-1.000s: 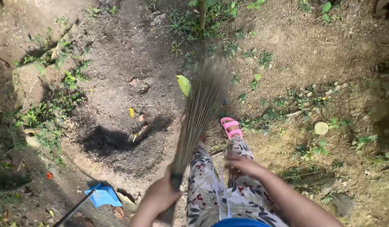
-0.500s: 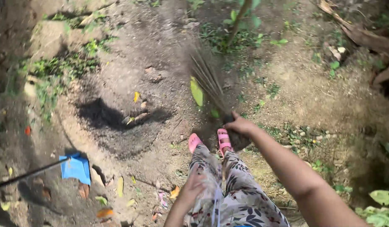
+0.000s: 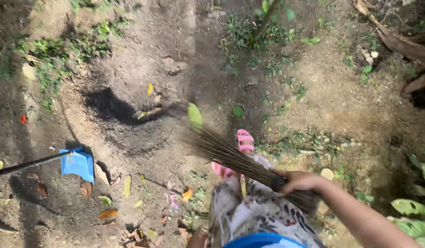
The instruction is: Sweeping dirt and leaves from a ground surface using a handheld broom.
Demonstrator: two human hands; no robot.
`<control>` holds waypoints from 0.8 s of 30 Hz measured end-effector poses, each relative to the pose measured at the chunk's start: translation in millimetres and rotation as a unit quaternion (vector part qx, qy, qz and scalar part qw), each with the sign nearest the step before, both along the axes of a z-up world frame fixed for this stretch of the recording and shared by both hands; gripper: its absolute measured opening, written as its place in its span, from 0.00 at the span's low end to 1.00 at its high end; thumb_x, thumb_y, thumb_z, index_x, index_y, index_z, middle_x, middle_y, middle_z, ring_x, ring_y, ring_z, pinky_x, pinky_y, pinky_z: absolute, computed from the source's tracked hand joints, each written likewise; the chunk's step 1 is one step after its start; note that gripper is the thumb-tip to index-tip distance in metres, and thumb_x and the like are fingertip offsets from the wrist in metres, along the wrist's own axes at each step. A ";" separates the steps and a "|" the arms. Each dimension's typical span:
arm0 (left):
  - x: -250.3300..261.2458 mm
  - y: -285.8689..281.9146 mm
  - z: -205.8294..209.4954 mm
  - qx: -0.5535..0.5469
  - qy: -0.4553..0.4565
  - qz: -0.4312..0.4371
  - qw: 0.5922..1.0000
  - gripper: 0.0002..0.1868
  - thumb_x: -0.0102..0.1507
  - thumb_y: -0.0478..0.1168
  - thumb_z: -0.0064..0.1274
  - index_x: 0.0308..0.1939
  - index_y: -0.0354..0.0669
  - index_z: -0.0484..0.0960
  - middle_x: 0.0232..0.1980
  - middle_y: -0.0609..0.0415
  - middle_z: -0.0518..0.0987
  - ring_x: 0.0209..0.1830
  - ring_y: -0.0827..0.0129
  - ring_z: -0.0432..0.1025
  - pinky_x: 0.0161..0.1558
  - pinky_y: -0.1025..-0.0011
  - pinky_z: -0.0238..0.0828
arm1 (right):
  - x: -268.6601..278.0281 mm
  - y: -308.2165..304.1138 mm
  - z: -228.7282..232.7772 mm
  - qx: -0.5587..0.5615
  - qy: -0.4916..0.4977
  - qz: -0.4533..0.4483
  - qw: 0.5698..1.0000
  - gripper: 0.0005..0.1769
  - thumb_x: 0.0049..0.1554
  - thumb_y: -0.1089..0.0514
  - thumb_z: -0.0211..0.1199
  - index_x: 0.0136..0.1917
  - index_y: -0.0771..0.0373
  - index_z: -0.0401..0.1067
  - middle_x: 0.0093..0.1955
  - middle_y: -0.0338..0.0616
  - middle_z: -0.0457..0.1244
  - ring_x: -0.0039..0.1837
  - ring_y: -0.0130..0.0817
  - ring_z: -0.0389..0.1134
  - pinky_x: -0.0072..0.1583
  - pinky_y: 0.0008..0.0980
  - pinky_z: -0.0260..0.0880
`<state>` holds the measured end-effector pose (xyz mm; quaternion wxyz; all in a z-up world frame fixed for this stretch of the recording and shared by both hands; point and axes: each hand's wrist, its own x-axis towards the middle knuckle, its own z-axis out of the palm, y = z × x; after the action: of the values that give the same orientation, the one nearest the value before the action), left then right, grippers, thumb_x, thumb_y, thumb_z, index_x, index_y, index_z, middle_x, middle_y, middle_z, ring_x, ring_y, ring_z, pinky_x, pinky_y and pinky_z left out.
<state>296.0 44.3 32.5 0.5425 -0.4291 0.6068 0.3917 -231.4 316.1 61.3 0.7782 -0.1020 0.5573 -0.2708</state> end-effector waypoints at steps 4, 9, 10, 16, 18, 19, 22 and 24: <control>-31.5 -31.6 -21.6 -0.005 0.011 0.030 0.999 0.39 0.67 0.55 0.55 0.78 0.57 0.57 0.50 0.50 0.81 0.47 0.66 0.79 0.52 0.66 0.77 | -25.5 12.8 86.6 0.014 -0.035 -0.045 0.998 0.66 0.45 0.51 0.77 0.84 0.48 0.38 0.68 0.50 0.66 0.59 0.37 0.68 0.60 0.33 0.69; -95.0 -63.6 8.9 -0.063 -0.010 0.051 0.997 0.35 0.68 0.53 0.47 0.79 0.62 0.54 0.67 0.60 0.80 0.56 0.61 0.81 0.78 0.53 0.31 | -74.3 34.3 64.1 0.186 -0.014 -0.140 0.972 0.65 0.41 0.52 0.73 0.84 0.39 0.42 0.60 0.54 0.67 0.43 0.45 0.72 0.44 0.40 0.76; -96.0 -63.8 11.4 -0.065 0.027 0.095 0.993 0.35 0.67 0.50 0.49 0.78 0.60 0.59 0.64 0.57 0.81 0.58 0.62 0.79 0.71 0.59 0.50 | -81.4 32.9 52.1 0.196 0.002 -0.215 0.957 0.62 0.42 0.52 0.72 0.84 0.38 0.44 0.56 0.58 0.67 0.41 0.46 0.70 0.42 0.43 0.76; -74.0 -39.0 6.9 -0.051 0.036 0.170 0.983 0.36 0.63 0.48 0.53 0.76 0.57 0.62 0.59 0.54 0.85 0.57 0.64 0.81 0.60 0.68 0.74 | -105.6 -8.4 -61.1 0.233 0.030 -0.377 0.896 0.40 0.49 0.47 0.68 0.72 0.56 0.62 0.54 0.55 0.66 0.45 0.45 0.70 0.48 0.47 0.75; -72.1 -31.7 16.2 -0.072 0.013 0.119 0.990 0.36 0.63 0.51 0.55 0.75 0.58 0.65 0.58 0.54 0.84 0.55 0.65 0.81 0.59 0.68 0.75 | -94.5 -31.9 -76.6 0.249 0.053 -0.346 0.903 0.38 0.51 0.44 0.68 0.71 0.60 0.66 0.55 0.56 0.68 0.47 0.46 0.70 0.49 0.47 0.74; -70.8 -29.0 16.1 -0.077 0.012 0.115 0.990 0.35 0.63 0.50 0.55 0.75 0.57 0.65 0.58 0.54 0.84 0.56 0.64 0.80 0.58 0.68 0.74 | -81.8 -41.2 -74.7 0.218 0.072 -0.250 0.941 0.41 0.51 0.44 0.69 0.73 0.59 0.63 0.59 0.55 0.67 0.52 0.47 0.71 0.54 0.47 0.74; -73.0 -22.2 15.5 -0.075 0.016 0.140 0.987 0.36 0.62 0.50 0.55 0.74 0.56 0.66 0.56 0.53 0.85 0.54 0.63 0.81 0.58 0.67 0.74 | -17.7 -33.6 -93.8 0.189 0.081 -0.069 0.976 0.44 0.52 0.40 0.71 0.75 0.60 0.64 0.66 0.52 0.65 0.64 0.48 0.67 0.64 0.47 0.67; -71.6 -14.6 6.9 -0.070 0.023 0.171 0.982 0.36 0.61 0.50 0.56 0.74 0.56 0.67 0.55 0.53 0.86 0.53 0.63 0.83 0.57 0.67 0.76 | 18.2 -29.7 -79.5 0.193 0.076 0.016 0.978 0.45 0.53 0.36 0.72 0.76 0.61 0.69 0.70 0.50 0.63 0.70 0.47 0.63 0.70 0.47 0.61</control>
<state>224.5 29.8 39.5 0.4219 -0.5542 0.5625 0.4455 -213.2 286.4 -18.2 0.7430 0.0204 0.6548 -0.1370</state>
